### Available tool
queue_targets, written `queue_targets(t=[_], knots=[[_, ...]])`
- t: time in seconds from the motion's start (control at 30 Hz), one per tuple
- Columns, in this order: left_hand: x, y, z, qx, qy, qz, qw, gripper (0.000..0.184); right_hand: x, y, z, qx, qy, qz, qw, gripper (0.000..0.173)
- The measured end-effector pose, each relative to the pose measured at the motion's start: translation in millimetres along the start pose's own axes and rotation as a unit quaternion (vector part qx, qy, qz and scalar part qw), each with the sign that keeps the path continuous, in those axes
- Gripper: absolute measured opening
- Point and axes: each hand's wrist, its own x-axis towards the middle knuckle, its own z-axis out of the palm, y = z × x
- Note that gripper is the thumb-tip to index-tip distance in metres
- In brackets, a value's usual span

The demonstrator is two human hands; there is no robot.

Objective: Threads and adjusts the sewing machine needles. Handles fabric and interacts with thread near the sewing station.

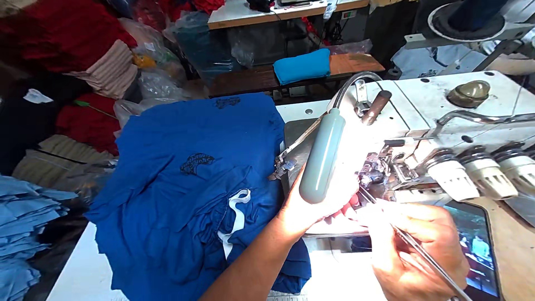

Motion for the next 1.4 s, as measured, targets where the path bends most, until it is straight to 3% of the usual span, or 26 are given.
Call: queue_targets(t=[0.2,0.3,0.6,0.7,0.8,0.9,0.97,1.03,1.17,1.3,1.4], knots=[[-6.9,-13.6,3.6,-0.003,0.022,0.064,0.998,0.014,-1.5,-1.9,-2.5,-0.002,-0.006,0.005,1.000,0.005],[-10.5,-10.4,5.1,0.012,0.056,0.058,0.997,0.011,-3.0,-3.1,-6.4,0.004,-0.017,-0.005,1.000,0.005],[-28.8,-24.5,-13.4,0.179,0.172,0.127,0.961,0.006,-1.8,-1.1,-19.6,0.035,-0.040,-0.008,0.999,0.001],[-39.5,-28.2,-20.1,0.232,0.202,0.147,0.940,0.010,-0.5,-0.2,-21.8,0.054,-0.048,0.043,0.996,0.003],[-54.1,-32.8,-27.4,0.248,0.245,0.155,0.924,0.003,5.6,-3.3,-29.5,0.153,-0.067,0.138,0.976,0.012],[-65.1,-45.3,-35.3,0.221,0.276,0.146,0.924,0.006,15.1,-5.4,-41.3,0.293,-0.065,0.289,0.909,0.014],[-71.3,-56.3,-39.5,0.186,0.284,0.145,0.929,0.009,19.6,-4.9,-47.0,0.329,-0.063,0.347,0.876,0.012],[-76.2,-63.7,-41.7,0.168,0.294,0.134,0.931,0.011,18.7,-3.4,-50.7,0.309,-0.077,0.310,0.896,0.013],[-77.1,-69.8,-41.9,0.194,0.318,0.131,0.919,0.012,10.0,-0.9,-50.2,0.131,-0.086,0.094,0.983,0.019],[-68.0,-54.7,-28.4,0.340,0.385,0.224,0.828,0.023,5.5,-2.4,-42.7,0.056,-0.089,0.001,0.994,0.015],[-50.4,-42.9,-9.7,0.348,0.360,0.267,0.824,0.024,4.5,2.6,-33.9,0.011,-0.084,-0.037,0.996,0.006]])
